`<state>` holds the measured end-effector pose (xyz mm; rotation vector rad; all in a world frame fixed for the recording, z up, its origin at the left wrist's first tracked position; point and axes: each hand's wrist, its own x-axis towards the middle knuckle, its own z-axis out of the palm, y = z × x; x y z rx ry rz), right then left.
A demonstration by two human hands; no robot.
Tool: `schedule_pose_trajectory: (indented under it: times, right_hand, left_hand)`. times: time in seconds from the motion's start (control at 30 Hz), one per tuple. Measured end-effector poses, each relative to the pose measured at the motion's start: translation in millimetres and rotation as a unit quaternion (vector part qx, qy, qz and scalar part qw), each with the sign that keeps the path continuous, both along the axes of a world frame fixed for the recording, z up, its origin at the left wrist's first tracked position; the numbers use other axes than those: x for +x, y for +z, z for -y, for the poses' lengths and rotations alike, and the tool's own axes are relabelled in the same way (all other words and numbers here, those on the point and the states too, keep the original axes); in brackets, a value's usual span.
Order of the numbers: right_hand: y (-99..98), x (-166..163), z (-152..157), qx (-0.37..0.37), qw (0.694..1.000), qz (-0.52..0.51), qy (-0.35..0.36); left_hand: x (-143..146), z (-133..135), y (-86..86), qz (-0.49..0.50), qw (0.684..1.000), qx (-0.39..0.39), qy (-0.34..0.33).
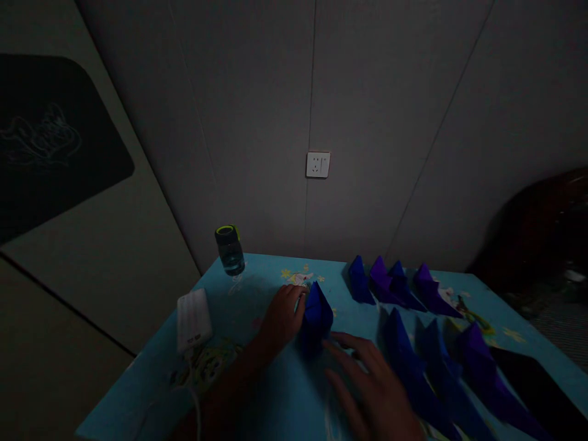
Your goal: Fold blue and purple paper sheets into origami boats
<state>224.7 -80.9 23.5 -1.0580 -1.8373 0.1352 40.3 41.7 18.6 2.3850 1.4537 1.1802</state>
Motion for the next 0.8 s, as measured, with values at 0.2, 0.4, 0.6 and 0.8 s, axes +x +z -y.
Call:
schedule_pose_trajectory:
  times: [0.2, 0.4, 0.6, 0.8]
  right_hand:
    - [-28.6, -37, -29, -0.011, 0.969, 0.242, -0.055]
    - [-35.9, -35, -36, -0.048, 0.975, 0.209, -0.063]
    - [-25.2, -20, -36, -0.053, 0.997, -0.025, -0.046]
    - [-31.0, -22, -33, -0.020, 0.999, -0.036, -0.012]
  left_hand:
    - [-3, 3, -22.9, 0.020, 1.000, 0.003, 0.017]
    - [-5, 5, -28.8, 0.057, 0.998, -0.002, 0.039]
    - [-1, -1, -41.7, 0.208, 0.970, -0.105, 0.068]
    - [5, 2, -52.6, 0.379, 0.885, -0.270, 0.011]
